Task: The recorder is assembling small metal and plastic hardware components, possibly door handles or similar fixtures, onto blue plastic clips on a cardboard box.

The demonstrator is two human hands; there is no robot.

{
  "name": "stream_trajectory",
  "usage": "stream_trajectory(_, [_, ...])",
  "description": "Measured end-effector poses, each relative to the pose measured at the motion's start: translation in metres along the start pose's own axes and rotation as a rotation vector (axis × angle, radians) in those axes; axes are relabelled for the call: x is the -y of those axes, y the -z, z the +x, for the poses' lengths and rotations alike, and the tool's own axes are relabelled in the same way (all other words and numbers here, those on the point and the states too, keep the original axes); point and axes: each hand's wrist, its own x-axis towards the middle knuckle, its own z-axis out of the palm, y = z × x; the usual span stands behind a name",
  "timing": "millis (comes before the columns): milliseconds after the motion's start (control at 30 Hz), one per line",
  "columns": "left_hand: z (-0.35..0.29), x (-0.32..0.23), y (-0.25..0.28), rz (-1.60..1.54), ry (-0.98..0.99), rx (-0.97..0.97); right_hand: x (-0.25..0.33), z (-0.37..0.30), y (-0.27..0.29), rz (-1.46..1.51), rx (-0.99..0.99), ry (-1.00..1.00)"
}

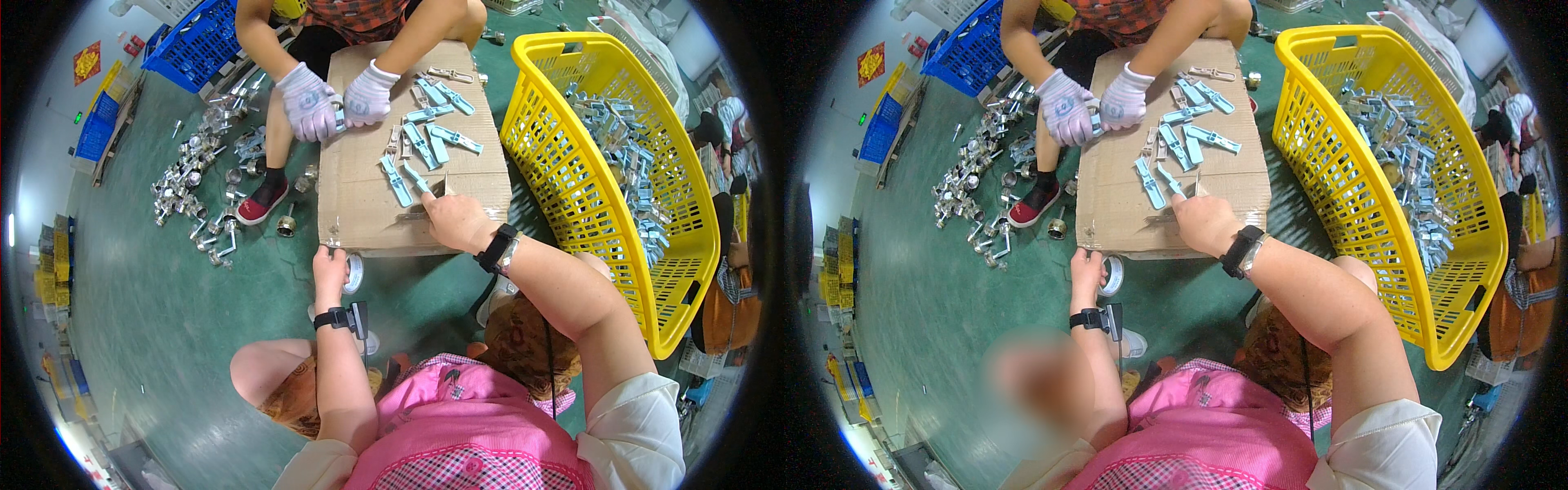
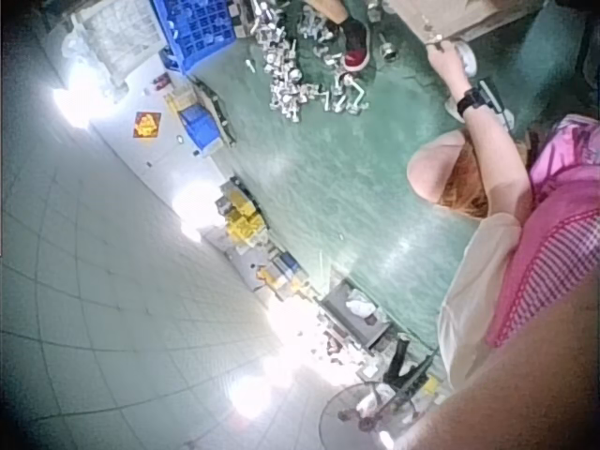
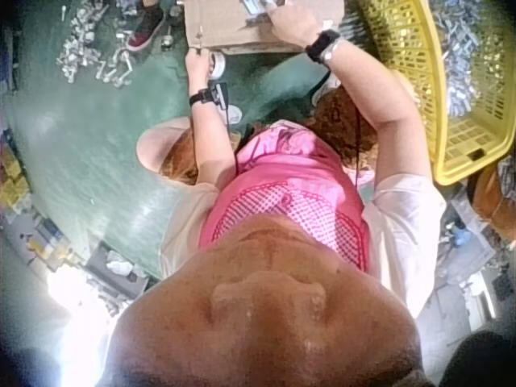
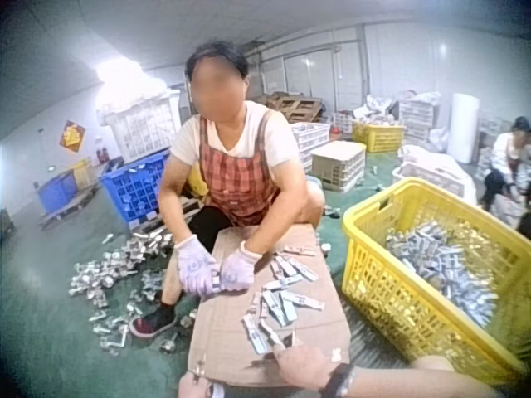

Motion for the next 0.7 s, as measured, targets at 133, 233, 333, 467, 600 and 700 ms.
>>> stream_trajectory(133, [-0.0009,-0.0024,-0.0012,0.008,-0.005,0.002,-0.0013,-0.0001,-0.0004,-0.002,-0.001,-0.006])
stream_trajectory(233, [0.0006,0.0001,0.0004,0.008,-0.003,-0.002,-0.0001,0.0001,-0.0004,0.002,-0.006,-0.005])
stream_trajectory(333, [0.0019,0.0024,-0.0006,0.013,-0.006,-0.001,-0.0003,-0.0005,0.0,0.005,-0.007,-0.009])
stream_trajectory(467, [0.0004,0.0021,0.0005,0.012,-0.007,0.0,0.0002,-0.0015,-0.0001,0.002,-0.014,-0.004])
stream_trajectory(600, [0.0006,0.0037,-0.0009,0.015,-0.021,-0.01,-0.0003,-0.0028,0.0013,0.01,-0.014,0.007])
stream_trajectory(700, [0.0004,0.0041,-0.0012,0.012,-0.019,-0.013,-0.0001,-0.0031,0.0015,0.016,-0.012,0.0])
